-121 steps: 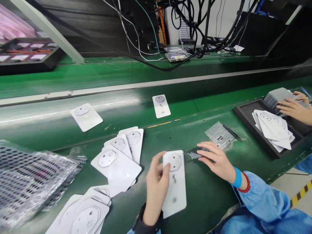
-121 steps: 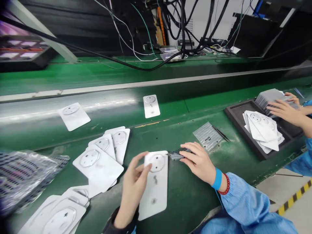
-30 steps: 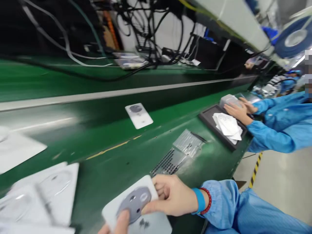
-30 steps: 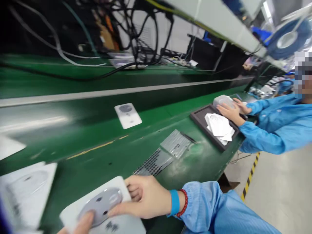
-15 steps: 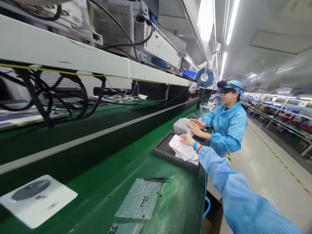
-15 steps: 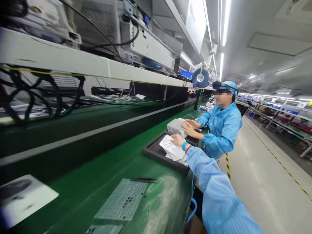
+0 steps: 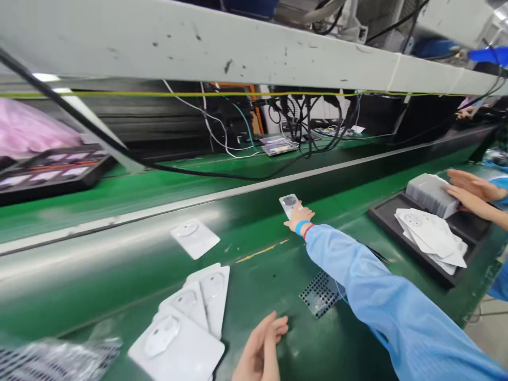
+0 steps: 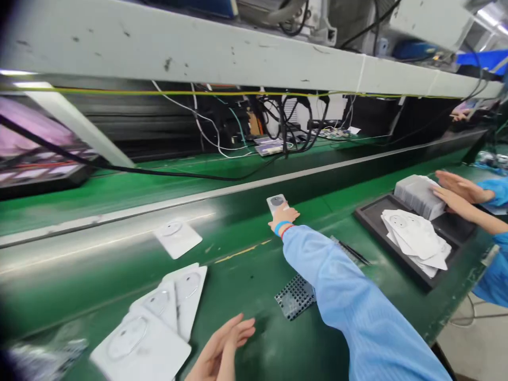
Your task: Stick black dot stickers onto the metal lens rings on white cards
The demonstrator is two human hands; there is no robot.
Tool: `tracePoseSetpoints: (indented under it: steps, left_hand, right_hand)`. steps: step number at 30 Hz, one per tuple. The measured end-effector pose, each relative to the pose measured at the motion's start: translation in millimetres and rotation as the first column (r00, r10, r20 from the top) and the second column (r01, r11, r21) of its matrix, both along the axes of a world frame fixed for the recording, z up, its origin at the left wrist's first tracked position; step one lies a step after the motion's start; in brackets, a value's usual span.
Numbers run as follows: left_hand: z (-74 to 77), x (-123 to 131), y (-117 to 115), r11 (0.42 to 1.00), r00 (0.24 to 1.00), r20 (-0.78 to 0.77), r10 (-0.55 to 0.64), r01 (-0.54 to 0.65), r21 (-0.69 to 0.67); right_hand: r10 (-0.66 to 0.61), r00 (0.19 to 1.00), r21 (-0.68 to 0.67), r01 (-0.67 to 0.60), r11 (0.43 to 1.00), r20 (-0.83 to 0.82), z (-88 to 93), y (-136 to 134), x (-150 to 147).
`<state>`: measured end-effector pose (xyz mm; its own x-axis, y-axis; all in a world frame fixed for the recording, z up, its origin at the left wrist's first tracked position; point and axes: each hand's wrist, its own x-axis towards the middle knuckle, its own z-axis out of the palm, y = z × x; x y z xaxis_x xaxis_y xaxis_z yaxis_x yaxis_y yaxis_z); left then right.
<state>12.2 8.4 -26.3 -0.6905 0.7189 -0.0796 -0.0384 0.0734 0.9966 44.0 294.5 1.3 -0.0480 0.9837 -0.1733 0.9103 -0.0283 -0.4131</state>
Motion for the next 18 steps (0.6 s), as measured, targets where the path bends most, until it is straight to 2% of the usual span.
tracePoseSetpoints:
  steps: [2,4,6,8,10,12,14,15,16,17,18]
  left_hand:
    - [-0.8,-7.1,-0.1,0.998,0.998,0.013,-0.054,0.054,-0.015]
    - [-0.8,-15.2,-1.6,0.993,0.993,0.037,-0.116,0.117,-0.024]
    - [0.2,-20.3,-1.7,0.989,0.986,0.076,-0.147,0.149,-0.019]
    - [2.6,-20.3,0.3,0.989,0.980,0.134,-0.150,0.151,-0.002]
    - [6.8,-15.9,3.9,0.988,0.959,0.235,-0.158,0.153,0.036]
    - [12.9,-10.3,7.7,0.988,0.928,0.341,-0.153,0.130,0.088]
    - [19.1,-7.8,10.5,0.992,0.917,0.387,-0.095,0.052,0.119]
    - [21.4,-8.8,11.0,0.994,0.924,0.381,-0.039,-0.004,0.111]
    - [22.7,-11.4,10.9,0.993,0.937,0.347,0.036,-0.072,0.092]
    - [23.0,-15.6,10.0,0.987,0.953,0.279,0.117,-0.142,0.071]
    - [22.2,-20.8,8.7,0.979,0.966,0.185,0.183,-0.196,0.057]
  right_hand:
    - [-0.044,0.999,-0.035,0.045,0.998,0.008,5.9,4.8,-5.5]
    - [-0.031,0.999,-0.062,0.030,0.998,-0.015,15.0,11.2,2.7]
    - [0.042,0.996,-0.073,-0.048,0.996,-0.074,26.1,14.1,13.1]
    - [0.161,0.974,-0.059,-0.172,0.983,-0.160,36.0,4.6,18.8]
    - [0.295,0.921,-0.026,-0.311,0.950,-0.255,41.3,-24.7,20.5]
    - [0.414,0.845,0.000,-0.440,0.898,-0.337,40.8,-73.5,25.3]
    - [0.515,0.753,0.008,-0.561,0.828,-0.409,35.2,-129.9,40.9]
    - [0.562,0.693,0.016,-0.623,0.782,-0.452,30.7,-155.5,53.8]
    - [0.624,0.597,0.075,-0.690,0.720,-0.503,25.0,-176.6,69.5]
    - [0.661,0.575,0.158,-0.685,0.711,-0.482,18.2,-192.3,87.0]
    - [0.703,0.593,0.247,-0.668,0.702,-0.393,10.5,-202.0,105.2]
